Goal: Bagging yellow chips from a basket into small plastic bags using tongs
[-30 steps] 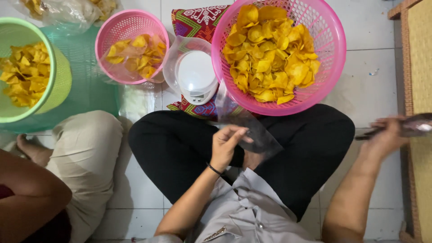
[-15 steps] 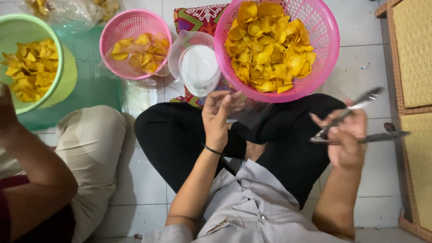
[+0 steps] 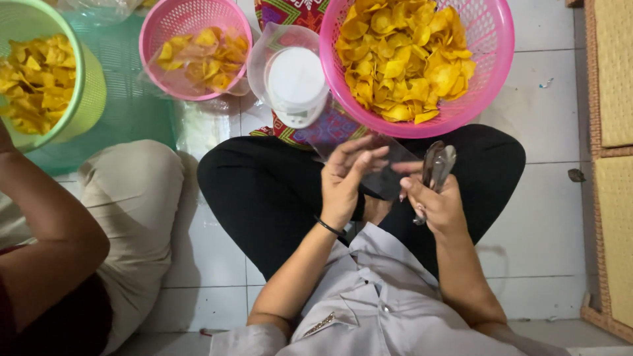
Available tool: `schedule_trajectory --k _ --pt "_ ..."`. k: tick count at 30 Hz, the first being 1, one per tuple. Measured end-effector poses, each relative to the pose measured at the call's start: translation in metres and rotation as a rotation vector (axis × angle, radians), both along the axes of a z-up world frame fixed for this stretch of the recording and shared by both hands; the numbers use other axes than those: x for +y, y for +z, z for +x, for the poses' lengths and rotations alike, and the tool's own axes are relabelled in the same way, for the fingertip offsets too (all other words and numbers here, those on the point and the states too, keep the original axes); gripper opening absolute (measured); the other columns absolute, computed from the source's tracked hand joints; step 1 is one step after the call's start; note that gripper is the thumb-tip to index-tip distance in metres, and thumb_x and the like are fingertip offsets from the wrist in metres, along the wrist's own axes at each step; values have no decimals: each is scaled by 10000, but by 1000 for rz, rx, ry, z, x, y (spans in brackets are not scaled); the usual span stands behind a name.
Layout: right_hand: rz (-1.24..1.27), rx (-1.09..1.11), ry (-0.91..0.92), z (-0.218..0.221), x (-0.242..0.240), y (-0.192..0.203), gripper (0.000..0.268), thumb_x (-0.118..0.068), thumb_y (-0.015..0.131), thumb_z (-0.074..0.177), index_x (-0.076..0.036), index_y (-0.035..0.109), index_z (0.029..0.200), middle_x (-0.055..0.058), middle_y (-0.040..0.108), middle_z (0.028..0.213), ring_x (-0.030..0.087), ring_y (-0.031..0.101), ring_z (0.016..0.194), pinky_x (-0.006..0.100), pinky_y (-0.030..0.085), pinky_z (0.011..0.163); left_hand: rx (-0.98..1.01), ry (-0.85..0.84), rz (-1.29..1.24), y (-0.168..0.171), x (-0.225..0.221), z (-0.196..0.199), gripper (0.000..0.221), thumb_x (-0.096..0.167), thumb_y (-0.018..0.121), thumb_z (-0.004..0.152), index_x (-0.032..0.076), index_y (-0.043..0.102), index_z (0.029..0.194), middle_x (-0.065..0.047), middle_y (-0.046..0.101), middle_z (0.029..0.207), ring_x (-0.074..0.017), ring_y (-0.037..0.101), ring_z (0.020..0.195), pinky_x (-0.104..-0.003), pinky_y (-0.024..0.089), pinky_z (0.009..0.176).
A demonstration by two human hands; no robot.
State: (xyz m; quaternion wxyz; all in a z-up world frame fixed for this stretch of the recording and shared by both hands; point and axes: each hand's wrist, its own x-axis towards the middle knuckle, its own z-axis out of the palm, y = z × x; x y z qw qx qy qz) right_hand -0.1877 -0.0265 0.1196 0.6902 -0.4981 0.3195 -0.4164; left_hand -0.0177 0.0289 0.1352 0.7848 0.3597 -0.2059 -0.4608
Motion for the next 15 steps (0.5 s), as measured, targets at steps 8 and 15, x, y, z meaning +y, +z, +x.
schedule_trajectory --k 8,15 --pt "99 -66 -144 8 7 -8 194 0 726 941 101 693 1104 47 431 437 81 394 276 228 406 310 102 -168 88 -16 7 -24 355 119 692 1064 -44 686 1379 -291 737 1285 -299 755 1167 -405 619 1019" --pt "-26 417 148 -22 14 22 386 -19 808 851 70 663 1198 150 712 653 170 613 312 293 518 347 -33 -47 119 -23 3 -2 348 170 616 1125 -6 681 1418 -194 760 1299 -229 752 1164 -362 624 1005"
